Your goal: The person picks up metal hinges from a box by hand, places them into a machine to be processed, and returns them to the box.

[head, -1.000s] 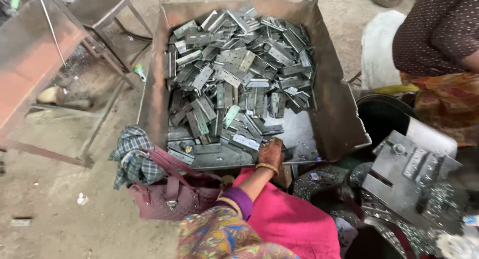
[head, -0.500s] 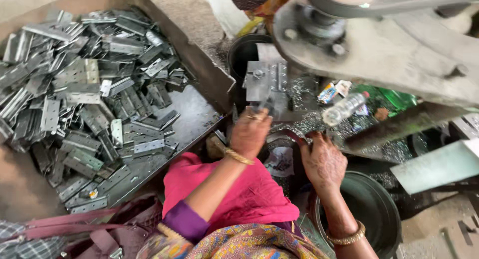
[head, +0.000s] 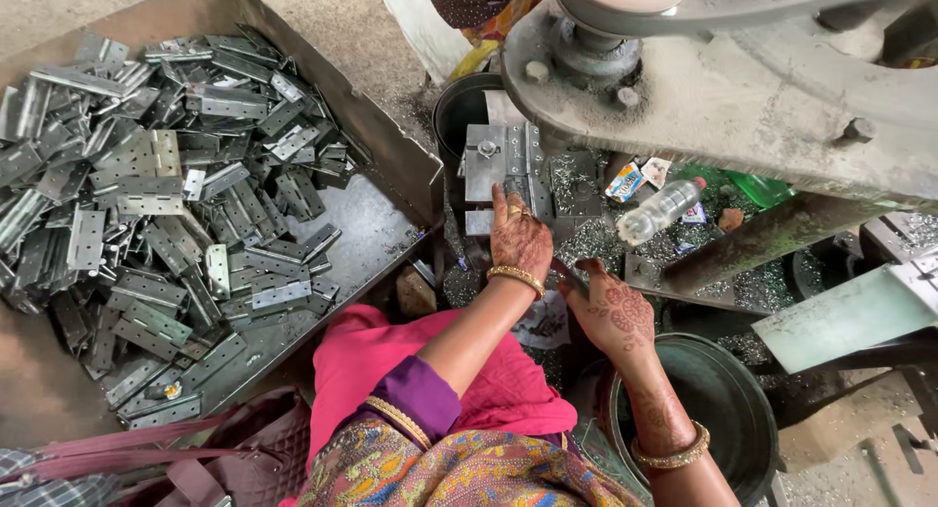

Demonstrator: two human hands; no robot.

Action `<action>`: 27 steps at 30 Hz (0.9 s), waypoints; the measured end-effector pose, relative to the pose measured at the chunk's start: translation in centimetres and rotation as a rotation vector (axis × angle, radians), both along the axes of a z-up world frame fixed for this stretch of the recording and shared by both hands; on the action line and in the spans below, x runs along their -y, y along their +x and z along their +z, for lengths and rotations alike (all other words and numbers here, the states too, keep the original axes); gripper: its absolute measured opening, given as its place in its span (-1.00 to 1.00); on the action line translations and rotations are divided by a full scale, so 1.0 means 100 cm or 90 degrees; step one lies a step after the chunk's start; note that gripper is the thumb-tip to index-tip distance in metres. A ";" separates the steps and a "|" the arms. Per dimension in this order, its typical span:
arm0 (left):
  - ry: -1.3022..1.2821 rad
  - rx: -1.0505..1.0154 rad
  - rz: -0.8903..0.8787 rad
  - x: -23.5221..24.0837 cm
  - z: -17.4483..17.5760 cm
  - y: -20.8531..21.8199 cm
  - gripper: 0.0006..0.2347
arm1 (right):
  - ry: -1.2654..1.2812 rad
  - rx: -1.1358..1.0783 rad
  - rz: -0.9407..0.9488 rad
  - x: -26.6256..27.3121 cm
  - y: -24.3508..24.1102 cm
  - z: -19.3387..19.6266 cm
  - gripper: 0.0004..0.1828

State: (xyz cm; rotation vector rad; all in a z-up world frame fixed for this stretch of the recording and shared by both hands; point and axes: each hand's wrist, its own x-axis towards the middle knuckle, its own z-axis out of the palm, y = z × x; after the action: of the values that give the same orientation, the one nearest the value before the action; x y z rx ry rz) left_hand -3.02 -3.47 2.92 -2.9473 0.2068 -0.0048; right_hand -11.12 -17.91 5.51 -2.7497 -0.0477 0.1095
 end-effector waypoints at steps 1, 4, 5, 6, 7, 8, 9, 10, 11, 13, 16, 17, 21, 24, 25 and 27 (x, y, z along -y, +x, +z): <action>0.009 -0.007 -0.005 0.000 0.006 -0.001 -0.67 | -0.014 -0.033 -0.015 0.006 0.003 -0.013 -0.38; 0.030 -0.013 -0.005 -0.003 0.018 -0.001 -0.67 | -0.018 -0.069 -0.023 0.034 0.004 -0.074 -0.33; 0.037 -0.011 -0.006 -0.004 0.020 0.000 -0.67 | -0.004 -0.053 -0.023 0.042 -0.003 -0.099 -0.31; 0.016 0.013 0.003 -0.008 0.019 -0.001 -0.66 | 0.035 -0.054 -0.048 0.044 -0.021 -0.124 -0.29; -0.007 0.040 0.010 -0.011 0.018 0.001 -0.66 | 0.076 -0.060 -0.080 0.045 -0.038 -0.142 -0.27; -0.031 0.068 0.018 -0.013 0.017 0.002 -0.66 | 0.105 -0.068 -0.103 0.044 -0.047 -0.152 -0.25; -0.044 0.042 0.020 -0.014 0.016 0.004 -0.66 | 0.101 -0.130 -0.123 0.046 -0.044 -0.153 -0.31; -0.058 0.017 0.022 -0.014 0.014 0.007 -0.67 | 0.096 -0.192 -0.143 0.049 -0.036 -0.146 -0.36; -0.067 -0.015 0.016 -0.015 0.009 0.005 -0.67 | 0.096 -0.260 -0.169 0.047 -0.037 -0.141 -0.40; -0.050 0.040 0.007 -0.017 -0.001 0.006 -0.67 | 0.008 -0.158 -0.069 0.049 -0.019 -0.118 -0.37; -0.040 0.087 0.011 -0.015 -0.017 0.025 -0.65 | -0.032 -0.130 -0.034 0.045 0.002 -0.092 -0.39; -0.040 0.103 0.013 -0.014 -0.021 0.035 -0.64 | -0.030 -0.135 -0.044 0.045 0.014 -0.086 -0.40; -0.050 0.177 0.043 -0.009 -0.030 0.037 -0.56 | -0.049 -0.121 -0.064 0.040 -0.024 -0.109 -0.36; -0.073 0.113 0.015 -0.011 -0.031 0.014 -0.64 | -0.045 -0.114 -0.051 0.051 -0.031 -0.120 -0.38; -0.057 0.129 0.015 -0.016 -0.023 0.016 -0.65 | -0.049 -0.119 -0.033 0.051 -0.017 -0.117 -0.38; -0.039 0.113 0.017 -0.019 -0.012 0.018 -0.65 | -0.041 -0.102 -0.014 0.051 -0.002 -0.112 -0.40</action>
State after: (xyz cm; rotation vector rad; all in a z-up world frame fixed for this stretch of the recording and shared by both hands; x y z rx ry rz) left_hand -1.23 -1.57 1.76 -2.9886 0.1440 -0.2728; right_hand -11.35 -22.96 -5.67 -2.7951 0.0306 0.3296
